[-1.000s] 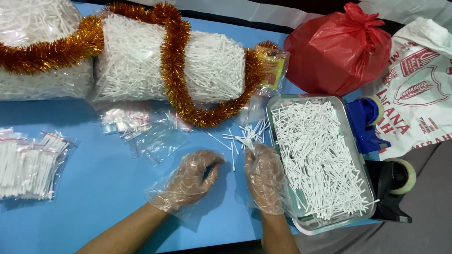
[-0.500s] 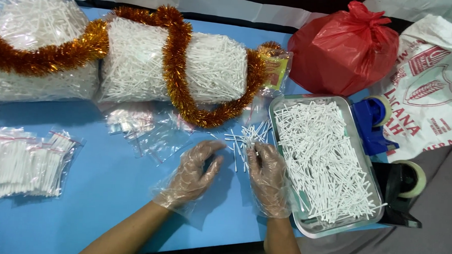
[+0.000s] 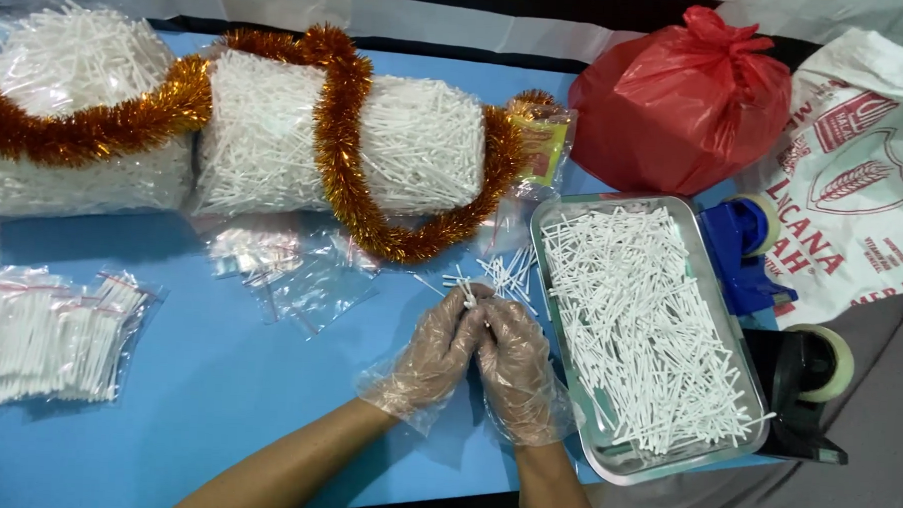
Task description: The person picks up cotton swabs from a metal tray and arranges them into small plastic bags while wearing gloves.
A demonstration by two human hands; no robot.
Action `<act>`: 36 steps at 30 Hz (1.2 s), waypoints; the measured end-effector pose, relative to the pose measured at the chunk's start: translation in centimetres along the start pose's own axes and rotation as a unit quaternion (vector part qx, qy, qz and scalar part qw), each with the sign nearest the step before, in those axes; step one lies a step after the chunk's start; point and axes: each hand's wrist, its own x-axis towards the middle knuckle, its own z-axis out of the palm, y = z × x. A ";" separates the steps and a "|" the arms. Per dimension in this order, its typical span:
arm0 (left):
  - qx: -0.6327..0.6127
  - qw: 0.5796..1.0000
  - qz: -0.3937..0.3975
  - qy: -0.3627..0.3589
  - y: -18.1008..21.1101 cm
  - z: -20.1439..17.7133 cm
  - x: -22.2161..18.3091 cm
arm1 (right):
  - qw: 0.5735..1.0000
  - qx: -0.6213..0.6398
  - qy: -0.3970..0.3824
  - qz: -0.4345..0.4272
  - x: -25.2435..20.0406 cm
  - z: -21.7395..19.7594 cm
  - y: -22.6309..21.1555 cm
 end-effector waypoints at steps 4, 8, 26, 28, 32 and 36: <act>-0.048 0.998 0.003 0.026 -1.4 -0.1 0.5 | 1.000 0.019 0.005 -0.019 0.7 -0.3 -1.7; -0.133 0.990 -0.002 0.049 -3.1 0.1 0.9 | 0.999 0.041 0.001 -0.022 0.3 0.3 -0.6; -0.317 0.947 -0.031 -0.051 -4.8 -2.5 0.8 | 0.990 0.123 0.045 0.054 -0.2 1.0 2.1; -0.310 0.947 -0.051 -0.069 -4.8 -2.8 0.6 | 0.987 0.140 0.043 0.061 0.7 0.4 1.1; -0.288 0.949 -0.085 -0.101 -4.2 -3.1 0.4 | 0.986 0.161 0.030 0.044 2.0 -0.5 0.2; -0.286 0.949 -0.085 -0.100 -4.3 -2.9 0.4 | 0.991 0.131 0.023 0.031 2.1 -0.2 0.8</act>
